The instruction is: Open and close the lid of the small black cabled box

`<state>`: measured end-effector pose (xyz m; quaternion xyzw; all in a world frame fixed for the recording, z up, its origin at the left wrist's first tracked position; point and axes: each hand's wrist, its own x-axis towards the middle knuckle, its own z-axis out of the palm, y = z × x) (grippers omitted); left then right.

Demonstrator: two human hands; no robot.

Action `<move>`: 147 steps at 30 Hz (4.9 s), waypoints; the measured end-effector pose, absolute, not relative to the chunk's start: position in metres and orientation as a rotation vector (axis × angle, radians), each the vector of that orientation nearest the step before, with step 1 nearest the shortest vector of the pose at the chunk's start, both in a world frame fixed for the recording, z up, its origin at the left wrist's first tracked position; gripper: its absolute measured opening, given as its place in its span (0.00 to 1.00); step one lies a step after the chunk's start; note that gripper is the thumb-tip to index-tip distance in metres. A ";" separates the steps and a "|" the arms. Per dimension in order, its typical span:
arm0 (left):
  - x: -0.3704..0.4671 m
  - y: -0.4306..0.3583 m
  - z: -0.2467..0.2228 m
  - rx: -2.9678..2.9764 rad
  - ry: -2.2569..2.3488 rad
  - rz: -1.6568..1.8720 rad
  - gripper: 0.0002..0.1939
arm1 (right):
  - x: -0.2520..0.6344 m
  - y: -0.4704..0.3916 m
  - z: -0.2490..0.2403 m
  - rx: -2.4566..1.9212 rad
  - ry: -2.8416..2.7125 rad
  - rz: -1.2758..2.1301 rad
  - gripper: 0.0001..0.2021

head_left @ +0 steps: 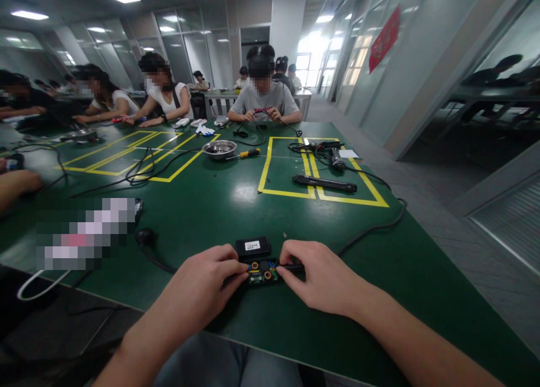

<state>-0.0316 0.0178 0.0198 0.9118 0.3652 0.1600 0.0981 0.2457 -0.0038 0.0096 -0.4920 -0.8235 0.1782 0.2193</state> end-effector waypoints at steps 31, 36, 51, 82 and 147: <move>-0.042 0.018 0.026 2.564 1.013 0.502 0.10 | 0.251 -0.003 0.014 -1.309 -2.290 0.583 0.12; -0.030 0.033 0.018 2.557 1.104 0.644 0.15 | 0.250 -0.003 0.015 -1.300 -2.304 0.589 0.12; -0.031 0.010 0.016 2.463 0.872 0.691 0.20 | 0.248 -0.003 0.012 -1.319 -2.210 0.695 0.16; -0.023 0.003 -0.007 2.650 0.984 0.715 0.26 | 0.245 -0.001 0.007 -1.297 -2.310 0.547 0.15; -0.025 0.002 -0.001 2.601 0.915 0.782 0.22 | 0.246 -0.003 0.006 -1.194 -2.226 0.590 0.19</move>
